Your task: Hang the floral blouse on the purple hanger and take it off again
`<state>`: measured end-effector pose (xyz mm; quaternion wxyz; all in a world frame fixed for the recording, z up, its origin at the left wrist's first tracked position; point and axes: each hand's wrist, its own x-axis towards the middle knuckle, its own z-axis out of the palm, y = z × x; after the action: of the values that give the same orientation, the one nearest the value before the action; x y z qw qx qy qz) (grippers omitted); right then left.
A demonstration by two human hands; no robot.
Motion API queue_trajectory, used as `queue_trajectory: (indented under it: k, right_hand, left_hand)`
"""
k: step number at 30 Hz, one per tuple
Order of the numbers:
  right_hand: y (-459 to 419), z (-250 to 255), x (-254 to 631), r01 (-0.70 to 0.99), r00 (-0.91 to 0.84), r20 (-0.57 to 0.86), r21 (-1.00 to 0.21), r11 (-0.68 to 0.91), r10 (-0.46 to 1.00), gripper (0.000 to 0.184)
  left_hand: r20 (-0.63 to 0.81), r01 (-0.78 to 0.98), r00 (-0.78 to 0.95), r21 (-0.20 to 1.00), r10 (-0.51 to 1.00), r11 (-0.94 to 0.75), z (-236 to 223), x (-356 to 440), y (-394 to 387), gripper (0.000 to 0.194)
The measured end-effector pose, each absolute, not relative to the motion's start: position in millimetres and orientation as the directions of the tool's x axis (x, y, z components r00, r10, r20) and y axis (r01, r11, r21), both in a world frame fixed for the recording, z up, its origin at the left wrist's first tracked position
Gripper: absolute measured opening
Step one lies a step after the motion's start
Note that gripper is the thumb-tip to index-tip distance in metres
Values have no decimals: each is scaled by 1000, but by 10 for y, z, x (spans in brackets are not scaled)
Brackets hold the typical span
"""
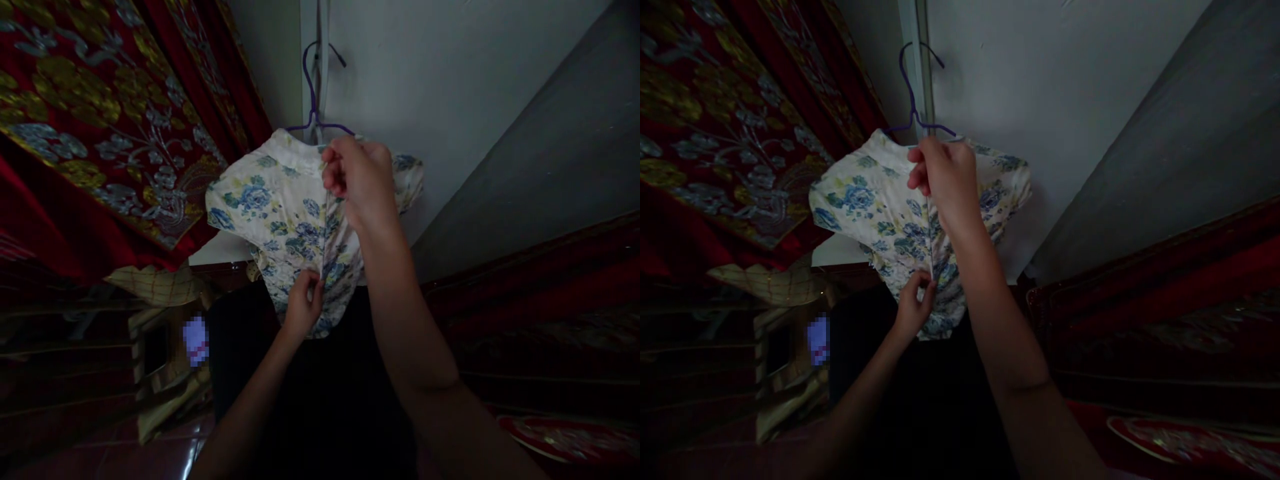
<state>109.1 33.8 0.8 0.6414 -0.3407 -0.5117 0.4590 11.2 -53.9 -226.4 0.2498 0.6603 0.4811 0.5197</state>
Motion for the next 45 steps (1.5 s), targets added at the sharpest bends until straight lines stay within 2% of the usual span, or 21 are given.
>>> queue_trajectory:
  k: [3, 5, 7, 9, 12, 17, 20, 22, 23, 24, 26, 27, 28, 30, 33, 36, 39, 45]
  right_hand:
    - [238, -252, 1138, -234, 12, 365, -904, 358, 931, 35]
    - [191, -419, 1207, -204, -17, 390, -903, 378, 921, 37]
    - [162, -486, 1284, -170, -27, 421, -896, 411, 907, 38]
    - [137, -442, 1339, -140, -24, 461, -880, 454, 887, 39]
    - [86, -294, 1336, -99, -45, 536, -842, 530, 843, 39]
    - [124, -319, 1203, -42, -20, 591, -807, 590, 807, 36]
    - [288, -536, 1157, 48, -26, 537, -842, 538, 843, 35]
    - [356, -729, 1145, 87, -66, 459, -882, 463, 886, 34]
    - [349, -836, 1141, 80, -102, 414, -903, 422, 905, 33]
    - [306, -947, 1137, 55, -143, 374, -922, 384, 916, 32]
    - [117, -1175, 1124, -33, -203, 328, -944, 328, 923, 30]
    - [-19, -1283, 1114, -82, -205, 320, -947, 310, 925, 30]
    - [-170, -1381, 1100, -126, -186, 315, -947, 296, 931, 31]
    - [-472, -1535, 1066, -190, -116, 292, -945, 267, 949, 34]
    - [-780, -1628, 1022, -244, -93, 240, -946, 211, 966, 37]
    - [-843, -1592, 1052, -270, -110, 215, -946, 179, 970, 35]
    - [-781, -1538, 1170, -257, -73, 207, -949, 183, 976, 35]
    - [-762, -1578, 1371, -170, 30, 175, -969, 178, 984, 34]
  left_hand:
    - [488, 385, 72, 791, 870, -476, -1995, 4, -397, 11]
    - [599, 371, 28, 737, 800, -565, -1649, -59, -274, 18]
    - [730, 387, -29, 638, 683, -666, -1231, -98, -127, 33]
    - [825, 411, -5, 517, 565, -751, -835, -108, 33, 41]
    - [868, 447, 98, 399, 488, -800, -447, -89, 209, 35]
    - [899, 491, 109, 322, 424, -809, -303, -85, 165, 23]
    - [953, 556, 35, 231, 300, -798, -202, -174, 47, 16]
    - [979, 577, -103, 201, 173, -791, -86, -313, -12, 11]
    - [970, 546, -206, 227, 133, -807, -35, -413, -32, 10]
    - [934, 456, -322, 297, 156, -839, -1, -530, -49, 13]
    - [762, 85, -521, 494, 384, -865, -24, -796, -71, 23]
    - [625, -154, -540, 585, 564, -796, -88, -926, -79, 27]
    - [481, -348, -532, 627, 697, -697, -186, -1039, -85, 31]
    - [247, -529, -514, 663, 822, -530, -460, -1186, -91, 33]
    - [90, -580, -584, 649, 806, -493, -943, -1169, -93, 28]
    - [-6, -606, -576, 675, 818, -422, -1380, -937, -113, 19]
    - [-48, -612, -529, 713, 847, -342, -1742, -626, -174, 12]
    - [-110, -513, -457, 843, 883, -161, -2161, -268, -329, 20]
